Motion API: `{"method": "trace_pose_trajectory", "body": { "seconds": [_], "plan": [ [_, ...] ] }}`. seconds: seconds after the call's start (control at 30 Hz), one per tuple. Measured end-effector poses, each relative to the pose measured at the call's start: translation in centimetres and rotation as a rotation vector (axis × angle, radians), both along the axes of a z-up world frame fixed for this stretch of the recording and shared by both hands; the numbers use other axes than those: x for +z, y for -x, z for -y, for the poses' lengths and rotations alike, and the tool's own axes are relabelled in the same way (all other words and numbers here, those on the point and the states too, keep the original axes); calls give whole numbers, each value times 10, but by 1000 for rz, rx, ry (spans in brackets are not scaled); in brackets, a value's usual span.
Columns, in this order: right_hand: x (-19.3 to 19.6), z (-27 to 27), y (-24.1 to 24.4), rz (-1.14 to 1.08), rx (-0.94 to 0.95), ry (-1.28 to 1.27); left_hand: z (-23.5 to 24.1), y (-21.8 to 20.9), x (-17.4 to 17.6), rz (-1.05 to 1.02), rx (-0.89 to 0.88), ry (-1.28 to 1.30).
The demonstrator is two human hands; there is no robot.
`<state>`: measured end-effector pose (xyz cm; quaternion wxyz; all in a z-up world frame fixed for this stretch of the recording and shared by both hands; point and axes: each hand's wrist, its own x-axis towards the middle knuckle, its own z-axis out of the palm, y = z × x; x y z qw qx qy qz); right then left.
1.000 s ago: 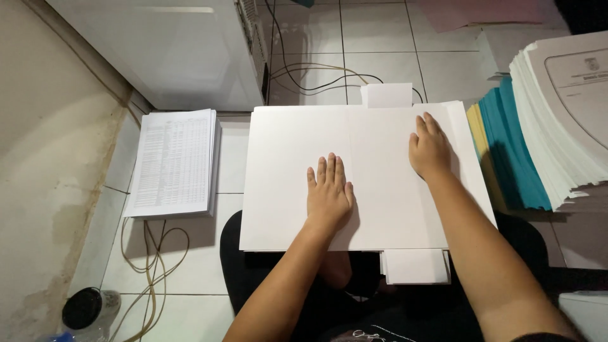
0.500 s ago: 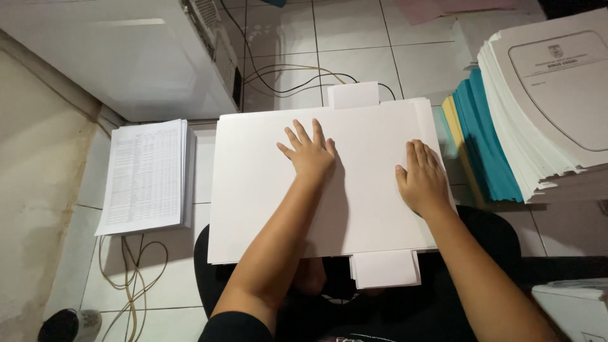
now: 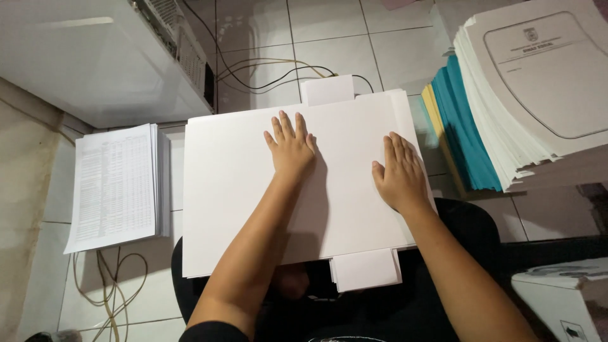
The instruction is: Manually assembling document sets by placing printed sheets into folders.
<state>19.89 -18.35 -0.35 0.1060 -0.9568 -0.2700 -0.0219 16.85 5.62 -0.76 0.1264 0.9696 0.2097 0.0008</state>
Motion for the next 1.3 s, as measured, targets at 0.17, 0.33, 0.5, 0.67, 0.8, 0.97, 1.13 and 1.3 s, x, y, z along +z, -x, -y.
{"method": "trace_pose_trajectory", "body": {
  "seconds": [0.17,0.33,0.5,0.67,0.8,0.97,1.13,1.3],
  "plan": [
    [-8,2,-1,24,0,-38,53,48,17,-32,-88,41],
    [-4,14,1,60,50,-133,51,51,5,86,-65,73],
    [-40,70,-58,165,-29,-216,50,52,4,116,-37,80],
    [40,125,-109,411,-264,117,52,53,6,140,-24,80],
    [71,135,-138,130,-544,319,49,44,-23,229,-11,-7],
    [34,163,-177,236,-585,575,50,44,-16,152,-11,20],
    [25,154,-175,288,-608,709,50,45,-8,126,-11,50],
    [14,169,-191,233,-656,689,51,46,-17,167,-12,20]
  ]
}}
